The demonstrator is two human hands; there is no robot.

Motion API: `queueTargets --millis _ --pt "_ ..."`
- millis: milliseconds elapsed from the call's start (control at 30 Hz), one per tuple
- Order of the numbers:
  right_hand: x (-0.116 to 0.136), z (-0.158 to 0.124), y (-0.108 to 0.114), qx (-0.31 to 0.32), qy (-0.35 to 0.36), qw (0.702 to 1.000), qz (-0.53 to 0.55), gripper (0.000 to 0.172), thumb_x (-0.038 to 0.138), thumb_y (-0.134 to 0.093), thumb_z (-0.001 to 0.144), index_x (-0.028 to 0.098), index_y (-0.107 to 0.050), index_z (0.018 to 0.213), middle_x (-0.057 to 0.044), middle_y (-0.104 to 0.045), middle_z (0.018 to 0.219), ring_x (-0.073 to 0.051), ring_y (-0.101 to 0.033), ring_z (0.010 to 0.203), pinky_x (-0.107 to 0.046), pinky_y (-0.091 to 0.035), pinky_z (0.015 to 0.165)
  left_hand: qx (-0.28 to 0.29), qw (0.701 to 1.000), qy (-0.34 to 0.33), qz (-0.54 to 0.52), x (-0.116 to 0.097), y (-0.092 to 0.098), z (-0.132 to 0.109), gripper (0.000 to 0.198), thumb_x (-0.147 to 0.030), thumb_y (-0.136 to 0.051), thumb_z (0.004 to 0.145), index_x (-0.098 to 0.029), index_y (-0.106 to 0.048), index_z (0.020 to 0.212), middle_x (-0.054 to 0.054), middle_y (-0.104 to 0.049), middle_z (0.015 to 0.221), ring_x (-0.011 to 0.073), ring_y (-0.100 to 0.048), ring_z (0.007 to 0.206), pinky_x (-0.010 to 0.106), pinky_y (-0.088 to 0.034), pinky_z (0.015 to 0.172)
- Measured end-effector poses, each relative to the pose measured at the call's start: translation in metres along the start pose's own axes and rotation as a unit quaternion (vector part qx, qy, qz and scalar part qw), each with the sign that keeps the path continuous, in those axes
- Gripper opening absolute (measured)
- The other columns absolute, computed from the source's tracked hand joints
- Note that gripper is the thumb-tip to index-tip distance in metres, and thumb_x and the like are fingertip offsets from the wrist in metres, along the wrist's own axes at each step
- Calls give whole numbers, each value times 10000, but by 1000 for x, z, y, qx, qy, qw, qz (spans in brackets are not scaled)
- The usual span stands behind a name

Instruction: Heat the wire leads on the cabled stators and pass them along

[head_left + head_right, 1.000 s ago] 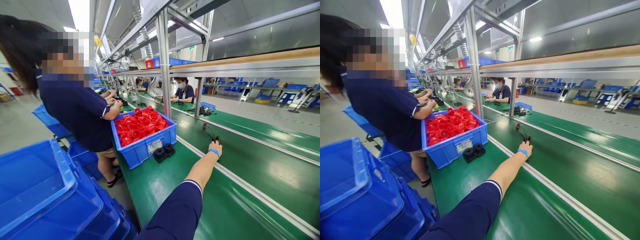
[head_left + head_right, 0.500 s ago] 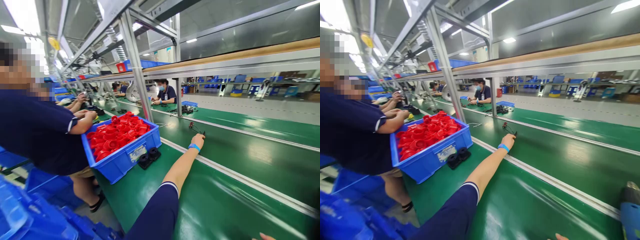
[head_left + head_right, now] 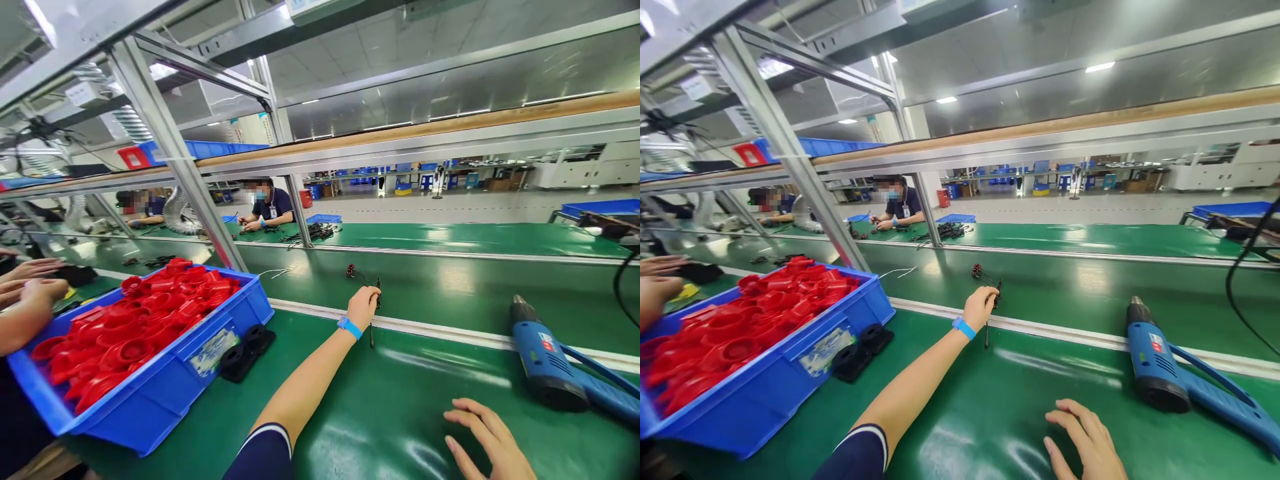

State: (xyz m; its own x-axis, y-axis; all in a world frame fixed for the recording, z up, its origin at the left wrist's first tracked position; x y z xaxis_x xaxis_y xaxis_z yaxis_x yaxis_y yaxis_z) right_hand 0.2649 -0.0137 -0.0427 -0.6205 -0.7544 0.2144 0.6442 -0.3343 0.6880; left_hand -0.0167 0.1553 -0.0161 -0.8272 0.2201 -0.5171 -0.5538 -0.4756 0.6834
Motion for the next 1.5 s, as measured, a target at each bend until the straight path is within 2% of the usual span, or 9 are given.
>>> queueTargets --millis 233,400,567,667,733,867,1133,1300,1500 --pt "-9 -6 -9 42 -65 997 3 232 388 -587 907 278 -653 1100 -55 -639 1181 -189 -658 1051 -303 -582 853 90 990 -87 -69 -69 -30 -66 163 -140 -512 941 -200 -658 981 27 -672 952 179 -636 929 292 -525 868" --pt "-17 -11 -16 71 -121 990 28 235 395 -571 913 277 -669 1091 -64 -624 1205 -216 -631 1098 -360 -560 911 183 969 -150 -69 -100 -50 -89 276 -339 -646 916 -293 -626 1187 -20 -675 1051 141 -651 882 233 -547 843" --pt "-24 -10 -23 94 -161 981 46 246 387 -541 925 263 -672 1092 -90 -611 1215 -239 -608 1124 -418 -533 946 128 989 -32 65 -33 -48 -24 486 -116 -558 879 -206 -490 1352 105 -507 1385 249 -486 1293 384 -399 1120" --pt "-27 -8 -29 119 -185 973 65 259 382 -523 934 254 -663 1110 -102 -592 1241 -250 -582 1153 -445 -507 974 122 981 64 137 22 -55 16 649 -73 -640 776 -138 -438 1389 210 -382 1467 372 -456 1310 497 -412 1079" --pt "-28 -8 -34 136 -209 965 81 252 363 -521 928 254 -658 1111 -101 -575 1261 -256 -558 1177 -466 -480 1001 136 973 85 164 43 -67 33 625 -154 -659 823 -154 -424 1403 206 -388 1463 377 -470 1293 495 -433 1050" --pt "-27 -7 -42 170 -252 947 104 240 317 -544 893 254 -645 1101 -88 -553 1279 -255 -528 1188 -502 -403 1070 163 966 62 191 47 -92 51 513 -354 -637 929 -171 -464 1376 147 -488 1368 307 -511 1234 461 -467 1014" --pt "-31 -7 -48 185 -277 936 113 284 244 -571 828 235 -624 1106 -85 -527 1285 -254 -500 1185 -472 -389 1059 199 949 54 240 42 -111 77 314 -378 -585 981 -161 -578 1207 90 -598 1156 205 -615 976 393 -554 851" --pt "-32 -7 -37 185 -278 937 108 272 255 -556 850 242 -625 1113 -82 -522 1293 -252 -489 1191 -457 -386 1052 195 942 52 268 43 -80 66 264 -348 -525 995 -173 -597 1179 98 -555 1227 196 -634 921 361 -541 817" --pt "-38 -11 -36 193 -274 938 90 281 331 -517 903 255 -631 1149 -94 -516 1324 -259 -469 1244 -478 -359 1079 177 928 81 317 72 3 -12 212 -276 -480 953 -178 -645 1044 111 -500 1312 239 -682 827 367 -535 728"
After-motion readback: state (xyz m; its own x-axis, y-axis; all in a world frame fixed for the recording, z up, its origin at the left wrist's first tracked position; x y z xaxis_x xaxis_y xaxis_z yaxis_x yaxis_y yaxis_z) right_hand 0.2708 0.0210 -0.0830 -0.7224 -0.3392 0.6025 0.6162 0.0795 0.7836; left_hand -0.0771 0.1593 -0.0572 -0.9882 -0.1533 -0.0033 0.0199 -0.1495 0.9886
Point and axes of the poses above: each hand's wrist, its own z-axis towards the middle knuckle, its own y-axis out of the back of the hand, x = y × z, the point moved 9 cm from there along z, towards the middle knuckle
